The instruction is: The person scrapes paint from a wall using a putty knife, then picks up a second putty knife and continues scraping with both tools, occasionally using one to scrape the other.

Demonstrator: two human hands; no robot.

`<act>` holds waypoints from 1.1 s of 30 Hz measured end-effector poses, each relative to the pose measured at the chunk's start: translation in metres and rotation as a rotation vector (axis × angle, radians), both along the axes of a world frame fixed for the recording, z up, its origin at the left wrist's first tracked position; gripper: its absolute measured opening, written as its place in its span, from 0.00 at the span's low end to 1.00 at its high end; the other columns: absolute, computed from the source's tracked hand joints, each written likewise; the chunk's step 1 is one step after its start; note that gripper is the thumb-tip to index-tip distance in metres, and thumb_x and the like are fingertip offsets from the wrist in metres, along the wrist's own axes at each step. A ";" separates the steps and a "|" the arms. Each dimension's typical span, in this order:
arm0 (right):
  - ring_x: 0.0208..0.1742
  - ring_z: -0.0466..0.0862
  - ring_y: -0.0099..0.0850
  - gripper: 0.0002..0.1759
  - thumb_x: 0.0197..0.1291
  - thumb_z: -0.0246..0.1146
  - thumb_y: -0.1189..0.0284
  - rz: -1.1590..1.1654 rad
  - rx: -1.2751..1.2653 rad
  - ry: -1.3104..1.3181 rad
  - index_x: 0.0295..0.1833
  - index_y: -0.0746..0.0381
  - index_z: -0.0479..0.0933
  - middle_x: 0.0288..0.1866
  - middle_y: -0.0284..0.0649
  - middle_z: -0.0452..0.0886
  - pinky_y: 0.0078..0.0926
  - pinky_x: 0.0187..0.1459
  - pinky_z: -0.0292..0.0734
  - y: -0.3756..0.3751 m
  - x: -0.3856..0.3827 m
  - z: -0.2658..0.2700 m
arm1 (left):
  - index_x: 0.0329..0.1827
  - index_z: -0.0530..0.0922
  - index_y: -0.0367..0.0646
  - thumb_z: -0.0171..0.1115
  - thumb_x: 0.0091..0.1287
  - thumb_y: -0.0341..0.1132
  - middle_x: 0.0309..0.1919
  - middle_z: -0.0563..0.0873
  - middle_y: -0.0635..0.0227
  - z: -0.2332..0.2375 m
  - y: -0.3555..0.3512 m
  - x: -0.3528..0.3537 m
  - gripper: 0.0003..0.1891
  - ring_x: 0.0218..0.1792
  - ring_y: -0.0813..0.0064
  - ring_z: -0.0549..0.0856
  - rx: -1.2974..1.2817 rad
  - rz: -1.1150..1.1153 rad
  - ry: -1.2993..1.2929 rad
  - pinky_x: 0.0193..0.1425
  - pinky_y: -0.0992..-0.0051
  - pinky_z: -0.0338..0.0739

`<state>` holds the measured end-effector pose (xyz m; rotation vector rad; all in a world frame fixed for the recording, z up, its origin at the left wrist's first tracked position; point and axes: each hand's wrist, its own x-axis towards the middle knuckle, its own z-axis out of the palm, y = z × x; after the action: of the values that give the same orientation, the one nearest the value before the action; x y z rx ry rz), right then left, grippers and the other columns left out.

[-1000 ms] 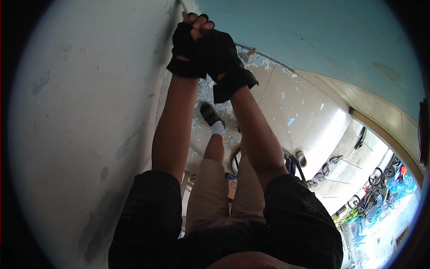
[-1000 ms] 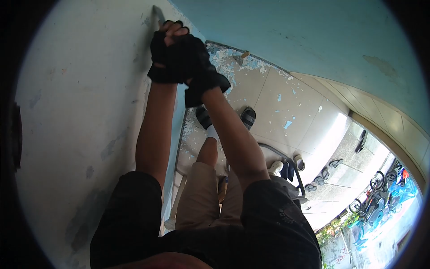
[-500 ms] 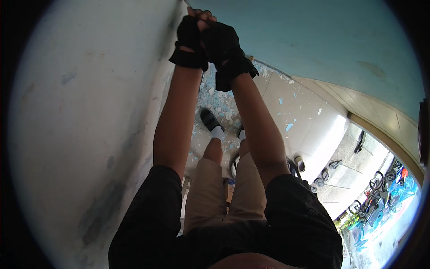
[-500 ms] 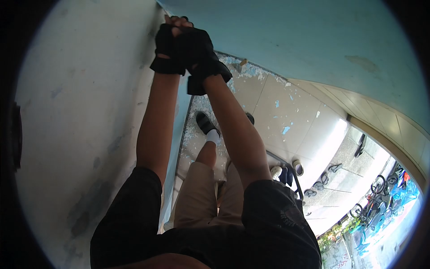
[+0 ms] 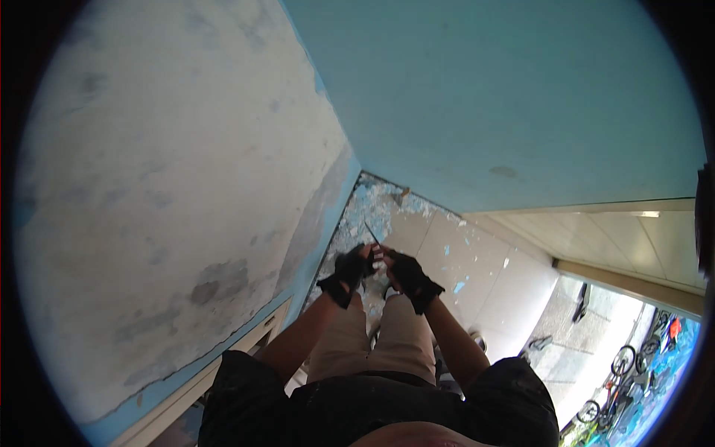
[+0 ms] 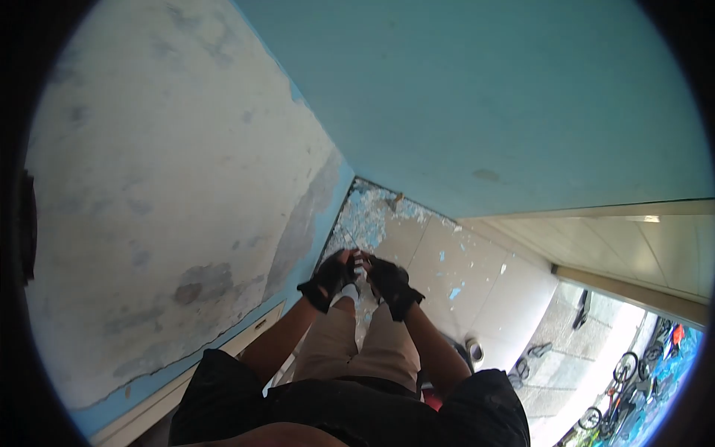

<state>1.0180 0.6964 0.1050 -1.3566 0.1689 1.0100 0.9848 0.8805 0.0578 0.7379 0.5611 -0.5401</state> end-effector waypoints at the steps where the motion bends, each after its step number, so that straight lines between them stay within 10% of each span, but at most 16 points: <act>1: 0.13 0.66 0.17 0.24 0.69 0.56 0.63 -0.074 0.066 0.086 0.69 0.52 0.67 0.18 0.26 0.70 0.18 0.15 0.58 -0.008 -0.010 0.008 | 0.63 0.69 0.44 0.51 0.71 0.52 0.55 0.79 0.68 0.038 -0.008 -0.008 0.25 0.52 0.72 0.80 0.041 -0.023 -0.007 0.50 0.70 0.76; 22: 0.14 0.63 0.16 0.25 0.68 0.55 0.66 0.097 0.165 -0.263 0.69 0.55 0.65 0.19 0.25 0.67 0.17 0.15 0.58 0.021 0.053 0.214 | 0.60 0.73 0.51 0.51 0.71 0.54 0.48 0.80 0.80 0.234 0.005 0.039 0.22 0.45 0.86 0.78 0.269 -0.029 -0.448 0.47 0.78 0.75; 24: 0.16 0.73 0.19 0.23 0.67 0.56 0.64 0.150 -0.078 -0.958 0.66 0.56 0.69 0.19 0.32 0.74 0.20 0.18 0.69 0.016 0.079 0.156 | 0.59 0.73 0.49 0.49 0.71 0.57 0.49 0.80 0.77 0.193 0.017 0.055 0.25 0.46 0.81 0.78 -0.008 -0.049 -0.663 0.48 0.77 0.74; 25: 0.19 0.77 0.19 0.22 0.66 0.56 0.64 0.108 -0.120 -0.574 0.65 0.57 0.71 0.22 0.34 0.77 0.20 0.21 0.73 0.012 0.085 0.185 | 0.60 0.72 0.47 0.47 0.72 0.56 0.53 0.80 0.74 0.193 0.019 0.054 0.25 0.49 0.78 0.78 0.263 0.060 -0.493 0.49 0.77 0.73; 26: 0.18 0.76 0.19 0.22 0.66 0.56 0.64 0.119 -0.152 -1.314 0.64 0.57 0.72 0.21 0.34 0.76 0.21 0.20 0.72 0.001 0.111 0.130 | 0.62 0.71 0.46 0.48 0.72 0.55 0.57 0.79 0.71 0.233 0.024 0.046 0.25 0.53 0.78 0.78 0.412 0.049 -0.431 0.51 0.77 0.72; 28: 0.13 0.66 0.17 0.23 0.66 0.56 0.67 -0.195 0.050 -0.329 0.67 0.57 0.69 0.18 0.28 0.69 0.18 0.14 0.61 0.000 0.099 0.245 | 0.66 0.67 0.47 0.49 0.72 0.53 0.61 0.77 0.68 0.238 0.030 0.044 0.26 0.56 0.76 0.77 0.395 0.121 -0.399 0.51 0.75 0.73; 33: 0.10 0.61 0.17 0.25 0.68 0.53 0.70 -0.072 0.034 -0.327 0.70 0.57 0.64 0.16 0.28 0.66 0.17 0.12 0.56 -0.029 0.136 0.257 | 0.65 0.66 0.41 0.53 0.71 0.51 0.62 0.76 0.58 0.216 0.054 0.038 0.27 0.56 0.65 0.79 0.324 0.443 -0.474 0.49 0.72 0.76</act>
<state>1.1542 0.6679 0.3622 -1.4540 -0.0445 0.7159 1.0224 0.9349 0.2738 0.9774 0.3508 0.1451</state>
